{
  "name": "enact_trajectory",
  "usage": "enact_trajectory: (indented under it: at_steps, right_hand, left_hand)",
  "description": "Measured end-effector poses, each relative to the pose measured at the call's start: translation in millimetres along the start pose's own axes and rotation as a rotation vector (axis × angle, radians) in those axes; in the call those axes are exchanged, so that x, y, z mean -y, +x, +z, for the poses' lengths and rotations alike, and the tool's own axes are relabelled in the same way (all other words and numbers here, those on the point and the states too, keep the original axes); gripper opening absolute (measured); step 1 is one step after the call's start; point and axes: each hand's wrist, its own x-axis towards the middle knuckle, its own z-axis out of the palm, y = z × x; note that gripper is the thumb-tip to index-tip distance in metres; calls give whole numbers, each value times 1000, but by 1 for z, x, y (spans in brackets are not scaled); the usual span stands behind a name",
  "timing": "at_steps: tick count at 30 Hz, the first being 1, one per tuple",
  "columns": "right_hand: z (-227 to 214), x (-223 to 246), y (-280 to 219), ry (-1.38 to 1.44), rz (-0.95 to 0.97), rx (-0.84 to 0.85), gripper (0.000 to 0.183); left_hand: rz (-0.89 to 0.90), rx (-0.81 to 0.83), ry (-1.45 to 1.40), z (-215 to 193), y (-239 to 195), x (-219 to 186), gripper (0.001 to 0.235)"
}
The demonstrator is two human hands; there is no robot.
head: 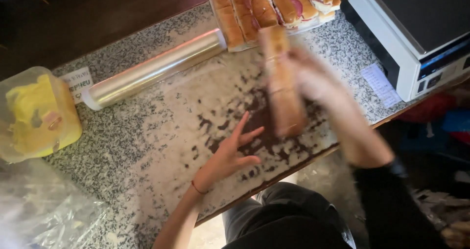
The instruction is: Wrapping individual sandwiches in plastic wrap on a deli counter.
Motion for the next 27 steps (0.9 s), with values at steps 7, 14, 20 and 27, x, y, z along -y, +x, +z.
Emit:
enact_trajectory:
  at_steps: [7, 14, 20, 27]
  right_hand:
    - [-172, -107, 127, -272, 39, -22, 47]
    - [-182, -111, 150, -865, -260, -194, 54]
    - [-98, -86, 131, -867, -869, -307, 33]
    - [71, -124, 179, -857, -545, 31, 41]
  left_hand:
    - [33, -318, 361, -41, -14, 35, 82]
    - [102, -926, 654, -121, -56, 47, 16]
    - [-19, -1263, 833, -186, -120, 70, 19]
    - [-316, -1334, 1092, -239, -129, 107, 35]
